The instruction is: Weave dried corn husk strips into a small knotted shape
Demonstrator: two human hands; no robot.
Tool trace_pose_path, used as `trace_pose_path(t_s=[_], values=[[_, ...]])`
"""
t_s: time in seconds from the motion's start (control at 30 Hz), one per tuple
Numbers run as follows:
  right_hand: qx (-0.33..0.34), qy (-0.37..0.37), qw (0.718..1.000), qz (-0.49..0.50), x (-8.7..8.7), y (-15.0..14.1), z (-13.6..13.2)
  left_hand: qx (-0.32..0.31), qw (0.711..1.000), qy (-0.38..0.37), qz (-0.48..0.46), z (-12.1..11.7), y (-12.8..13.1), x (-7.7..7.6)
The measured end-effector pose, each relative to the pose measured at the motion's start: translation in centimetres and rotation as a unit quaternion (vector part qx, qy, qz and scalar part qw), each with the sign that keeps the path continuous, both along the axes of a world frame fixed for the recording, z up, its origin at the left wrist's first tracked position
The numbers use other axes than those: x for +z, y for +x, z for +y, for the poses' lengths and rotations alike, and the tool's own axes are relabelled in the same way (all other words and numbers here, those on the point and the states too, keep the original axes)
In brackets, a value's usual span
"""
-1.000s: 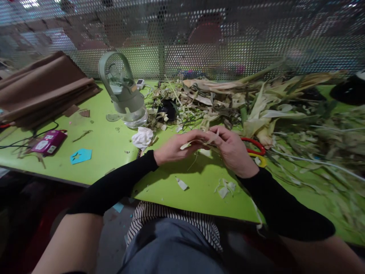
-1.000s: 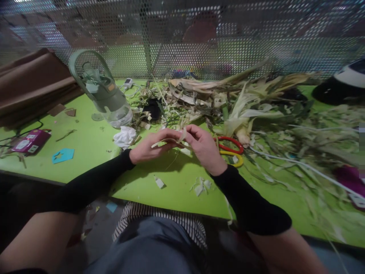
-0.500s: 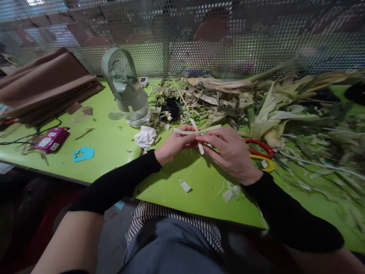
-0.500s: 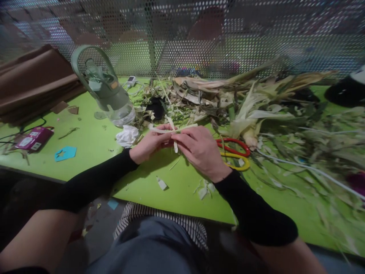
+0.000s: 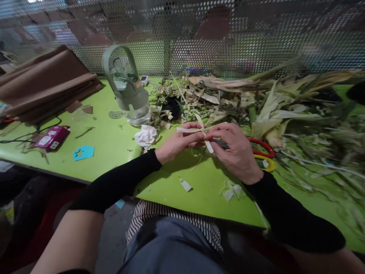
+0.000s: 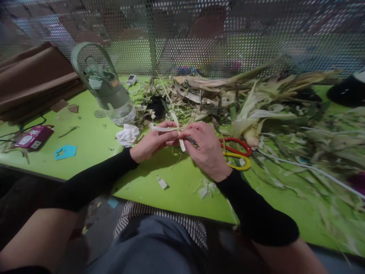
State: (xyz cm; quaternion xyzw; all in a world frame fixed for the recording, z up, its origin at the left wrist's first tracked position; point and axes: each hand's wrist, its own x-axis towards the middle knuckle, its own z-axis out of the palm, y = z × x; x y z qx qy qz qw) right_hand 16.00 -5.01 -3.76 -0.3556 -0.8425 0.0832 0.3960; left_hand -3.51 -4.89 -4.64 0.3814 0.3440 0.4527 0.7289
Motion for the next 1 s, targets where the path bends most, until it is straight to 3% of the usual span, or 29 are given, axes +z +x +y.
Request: trace_pose_path(t_s=[0.5, 0.6, 0.77, 0.83, 1.0], values=[[0.016, 0.010, 0.999, 0.029, 0.09, -0.50, -0.72, 0.008, 0.991, 0.111, 0.078, 0.17, -0.38, -0.73], [-0.009, 0.018, 1.000, 0.024, 0.03, -0.53, -0.68, 0.001, 0.986, 0.135, 0.096, 0.10, -0.45, -0.54], [-0.085, 0.100, 0.991, 0.020, -0.05, -0.30, -0.47, -0.025, 0.982, 0.150, 0.110, -0.27, -0.42, -0.05], [-0.074, 0.067, 0.995, 0.028, 0.02, -0.33, -0.51, -0.037, 0.982, 0.154, 0.103, -0.42, -0.36, -0.01], [-0.049, -0.149, 0.981, 0.113, 0.19, -0.74, -0.94, -0.031, 0.991, 0.114, 0.068, -0.51, -0.16, 0.08]])
